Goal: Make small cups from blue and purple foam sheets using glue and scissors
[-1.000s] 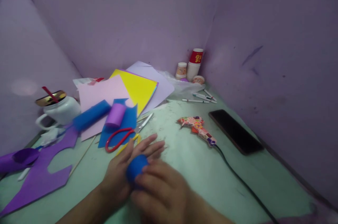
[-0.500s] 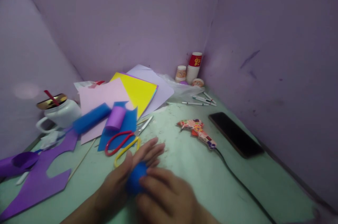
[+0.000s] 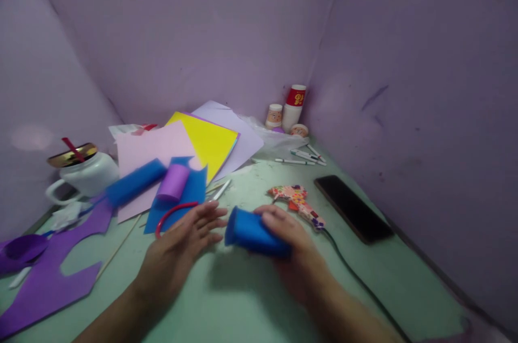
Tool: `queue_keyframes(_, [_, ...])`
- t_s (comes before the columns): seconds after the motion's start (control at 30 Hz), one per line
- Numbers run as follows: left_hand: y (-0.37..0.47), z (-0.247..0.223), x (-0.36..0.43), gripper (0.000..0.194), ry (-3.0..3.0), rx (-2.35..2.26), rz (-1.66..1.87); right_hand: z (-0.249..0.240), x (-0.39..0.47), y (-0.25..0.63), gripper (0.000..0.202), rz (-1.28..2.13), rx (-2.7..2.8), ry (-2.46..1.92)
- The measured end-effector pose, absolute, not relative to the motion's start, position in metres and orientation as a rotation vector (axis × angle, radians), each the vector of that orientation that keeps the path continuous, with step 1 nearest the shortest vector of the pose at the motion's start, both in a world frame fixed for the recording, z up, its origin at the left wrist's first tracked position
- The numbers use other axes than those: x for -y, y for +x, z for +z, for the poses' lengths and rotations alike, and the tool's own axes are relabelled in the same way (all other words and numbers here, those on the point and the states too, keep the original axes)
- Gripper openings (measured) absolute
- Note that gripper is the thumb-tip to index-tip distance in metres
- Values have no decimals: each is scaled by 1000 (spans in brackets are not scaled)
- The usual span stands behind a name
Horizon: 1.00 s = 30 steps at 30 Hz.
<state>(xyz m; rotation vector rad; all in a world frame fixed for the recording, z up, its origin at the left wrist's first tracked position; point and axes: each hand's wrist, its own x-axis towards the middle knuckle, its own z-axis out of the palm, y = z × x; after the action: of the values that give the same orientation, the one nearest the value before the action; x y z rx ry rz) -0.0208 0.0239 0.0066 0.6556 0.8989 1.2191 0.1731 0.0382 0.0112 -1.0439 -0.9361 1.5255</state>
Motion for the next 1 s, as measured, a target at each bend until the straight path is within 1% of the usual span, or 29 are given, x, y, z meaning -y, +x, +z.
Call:
queue_keyframes(0.03, [-21, 7, -25, 37, 683, -958, 1229, 12, -45, 174, 23, 1714, 693, -1069])
queue_keyframes(0.1, [-21, 5, -25, 27, 771, -1053, 1228, 11, -54, 175, 19, 1914, 355, -1090])
queue_keyframes(0.17, [-20, 1, -24, 21, 864, -1123, 1223, 6, -57, 175, 16, 1974, 194, -1063])
queue_keyframes(0.27, [-17, -3, -22, 19, 922, -1138, 1229, -4, -55, 173, 15, 2023, 57, -977])
queue_keyframes(0.4, [-13, -4, -19, 18, 936, -1117, 1252, -15, -54, 172, 11, 2108, 48, -881])
queue_keyframes(0.47, [-12, -3, -17, 24, 969, -1099, 1296, -17, -56, 170, 14, 2138, 56, -881])
queue_keyframes(0.53, [-11, -3, -15, 33, 1046, -1087, 1326, -17, -57, 168, 21, 2163, 82, -936])
queue_keyframes(0.6, [-11, -4, -14, 39, 1123, -1100, 1301, -17, -59, 167, 33, 2195, 126, -997])
queue_keyframes(0.67, [-11, -6, -14, 39, 1136, -1127, 1258, -18, -58, 167, 48, 2250, 180, -969])
queue_keyframes(0.73, [-11, -9, -15, 36, 1095, -1146, 1248, -22, -57, 168, 57, 2308, 236, -829])
queue_keyframes(0.8, [-11, -11, -18, 34, 1048, -1166, 1268, -27, -56, 171, 57, 2341, 303, -679])
queue_keyframes(0.87, [-11, -12, -20, 33, 1028, -1181, 1283, -31, -55, 172, 50, 2345, 347, -627])
queue_keyframes(0.93, [-12, -13, -21, 33, 1037, -1179, 1274, -31, -55, 171, 45, 2327, 341, -691])
queue_keyframes(1.0, [-13, -13, -22, 34, 1056, -1184, 1269, -28, -55, 169, 46, 2302, 288, -805])
